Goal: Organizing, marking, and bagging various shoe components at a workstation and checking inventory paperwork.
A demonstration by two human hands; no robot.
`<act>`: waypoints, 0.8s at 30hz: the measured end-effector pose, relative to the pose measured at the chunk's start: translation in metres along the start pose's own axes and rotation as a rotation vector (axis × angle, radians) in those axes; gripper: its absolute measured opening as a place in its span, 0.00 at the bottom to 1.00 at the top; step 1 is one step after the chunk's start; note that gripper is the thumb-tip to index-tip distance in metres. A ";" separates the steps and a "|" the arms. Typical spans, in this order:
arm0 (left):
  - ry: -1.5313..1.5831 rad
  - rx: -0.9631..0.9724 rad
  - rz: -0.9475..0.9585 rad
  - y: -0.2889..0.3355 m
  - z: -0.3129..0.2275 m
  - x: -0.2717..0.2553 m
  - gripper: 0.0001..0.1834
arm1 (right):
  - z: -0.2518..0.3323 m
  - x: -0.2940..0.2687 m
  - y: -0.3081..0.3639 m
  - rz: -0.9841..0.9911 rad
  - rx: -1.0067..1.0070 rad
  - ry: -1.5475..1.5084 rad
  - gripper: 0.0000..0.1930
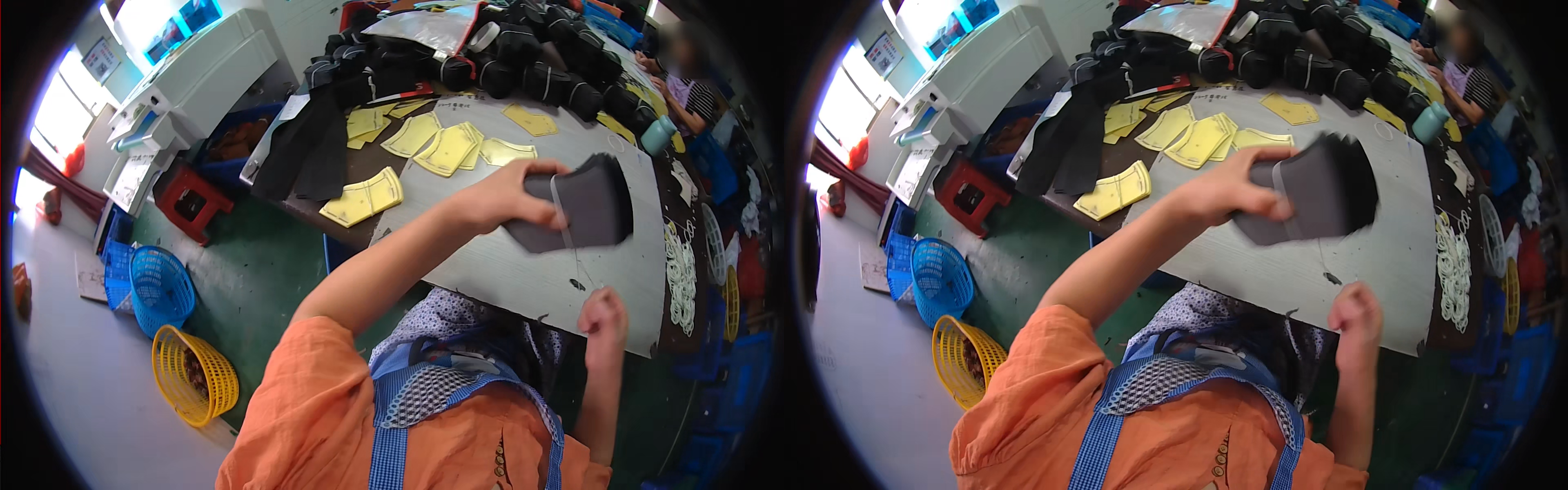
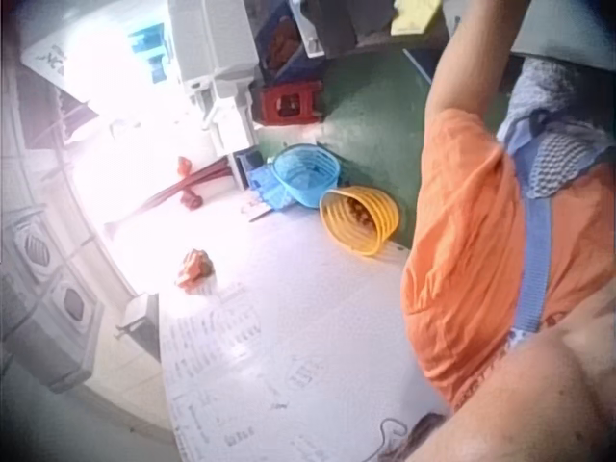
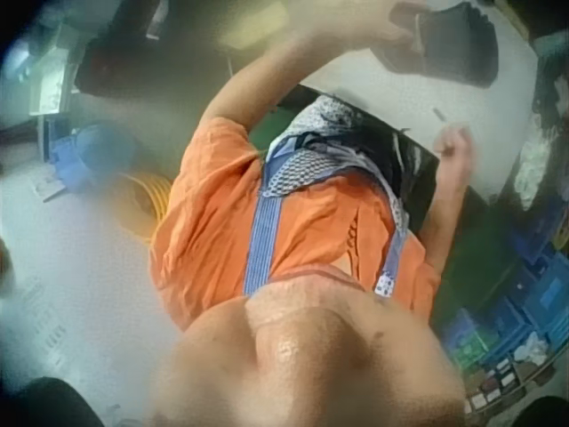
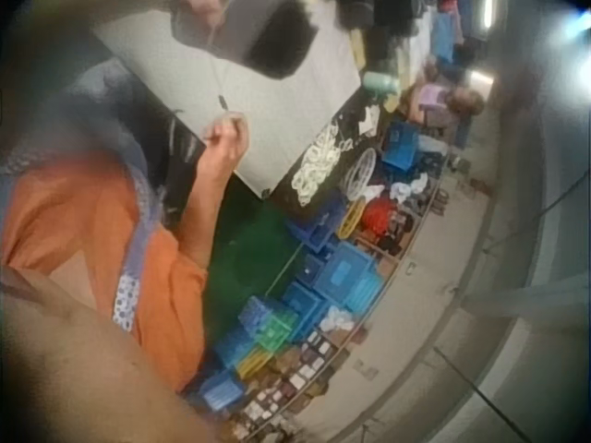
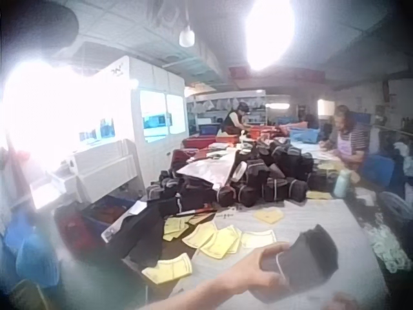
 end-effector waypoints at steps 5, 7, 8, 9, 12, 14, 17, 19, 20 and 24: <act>-0.969 0.109 0.685 0.033 0.016 0.096 0.36 | 0.043 0.033 -0.013 -0.075 0.155 -0.027 0.10; -0.976 0.064 0.747 0.027 0.029 0.095 0.35 | 0.058 0.020 -0.004 -0.212 -0.065 0.296 0.11; -0.718 0.037 0.556 0.016 0.034 0.079 0.34 | 0.069 0.017 0.002 -0.309 -0.266 0.620 0.12; -0.458 0.002 0.377 0.005 0.034 0.067 0.33 | 0.065 0.006 0.007 -0.343 -0.261 0.625 0.12; -0.662 0.113 0.124 -0.008 0.027 0.053 0.33 | 0.042 -0.019 0.027 -0.657 -0.145 0.145 0.11; -0.907 0.198 0.025 -0.017 0.028 0.065 0.34 | 0.044 0.014 0.041 -0.471 -0.292 0.314 0.07; -1.100 0.157 -0.039 -0.037 0.046 0.062 0.35 | 0.052 0.034 0.026 -0.395 -0.448 0.737 0.10; -0.663 -0.143 -0.005 -0.049 0.086 0.044 0.35 | 0.041 0.013 0.012 -0.449 -0.433 0.470 0.15; -0.578 -0.209 -0.005 -0.050 0.090 0.035 0.33 | 0.047 0.000 0.006 -0.534 -0.379 0.394 0.20; -0.291 -0.273 0.087 -0.049 0.091 0.032 0.24 | 0.058 -0.034 -0.008 -0.467 -0.354 0.271 0.22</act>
Point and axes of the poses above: each hand's wrist, its own y-axis away from the middle knuckle, its own x-axis out of the palm, z = x × y, the point moved 6 cm from there along -y, towards the middle knuckle, and after that the axes turned 6 degrees about -z, right-handed, at the moved point
